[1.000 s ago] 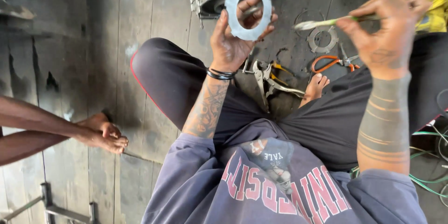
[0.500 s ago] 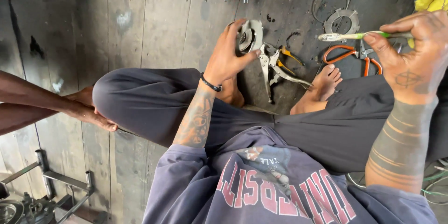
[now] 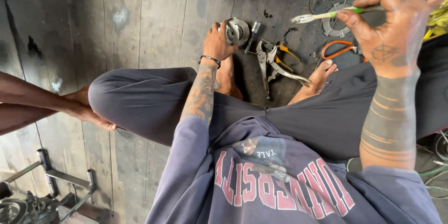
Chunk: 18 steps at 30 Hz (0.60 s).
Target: The person is cleaning motorcycle clutch plates by applying fluid and scrubbing them with a toothbrush.
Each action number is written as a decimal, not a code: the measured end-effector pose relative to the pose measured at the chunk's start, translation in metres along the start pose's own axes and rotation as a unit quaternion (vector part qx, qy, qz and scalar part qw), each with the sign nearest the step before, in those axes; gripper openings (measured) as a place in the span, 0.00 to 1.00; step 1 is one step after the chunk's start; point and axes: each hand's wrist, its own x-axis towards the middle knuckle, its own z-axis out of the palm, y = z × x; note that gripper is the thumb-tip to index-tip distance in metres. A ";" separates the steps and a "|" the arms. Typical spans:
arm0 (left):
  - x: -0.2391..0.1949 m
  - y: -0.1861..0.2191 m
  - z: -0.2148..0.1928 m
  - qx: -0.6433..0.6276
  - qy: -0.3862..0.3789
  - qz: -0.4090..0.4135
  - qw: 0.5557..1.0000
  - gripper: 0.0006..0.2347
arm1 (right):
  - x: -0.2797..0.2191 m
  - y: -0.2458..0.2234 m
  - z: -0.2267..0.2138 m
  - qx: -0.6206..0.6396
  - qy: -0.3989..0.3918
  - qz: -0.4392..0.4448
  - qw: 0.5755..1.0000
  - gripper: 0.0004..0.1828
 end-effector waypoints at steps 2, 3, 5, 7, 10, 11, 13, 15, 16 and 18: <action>0.008 0.005 0.007 -0.001 0.006 0.003 1.000 0.39 | 0.001 -0.001 0.002 -0.001 -0.003 0.001 1.000 0.22; 0.012 0.003 0.018 0.001 0.005 0.004 1.000 0.39 | 0.002 0.000 0.003 -0.001 -0.002 0.004 1.000 0.22; 0.023 -0.002 0.040 0.003 0.012 0.018 1.000 0.42 | 0.001 -0.001 0.004 0.015 -0.013 0.015 1.000 0.22; 0.022 0.000 0.038 0.006 0.006 0.018 1.000 0.41 | 0.001 -0.002 0.003 0.017 -0.016 0.008 1.000 0.23; 0.022 0.007 0.031 0.010 0.009 0.023 1.000 0.41 | 0.001 -0.004 0.005 0.014 -0.011 -0.003 1.000 0.23; 0.022 0.011 0.029 0.008 0.011 0.027 1.000 0.41 | -0.001 -0.005 0.005 0.008 -0.009 -0.003 1.000 0.23; 0.020 0.021 0.024 0.029 0.011 0.036 0.999 0.40 | -0.002 -0.005 0.005 0.005 -0.008 -0.001 1.000 0.23; 0.018 0.026 0.028 0.049 0.010 0.042 0.998 0.38 | -0.005 -0.004 0.004 0.004 -0.009 0.001 1.000 0.23; 0.018 0.025 0.032 0.087 0.015 0.047 0.995 0.39 | -0.005 -0.003 0.005 -0.001 -0.010 0.000 1.000 0.24; 0.018 0.024 0.039 0.125 0.022 0.051 0.991 0.40 | -0.005 -0.004 0.005 -0.006 -0.010 -0.002 1.000 0.24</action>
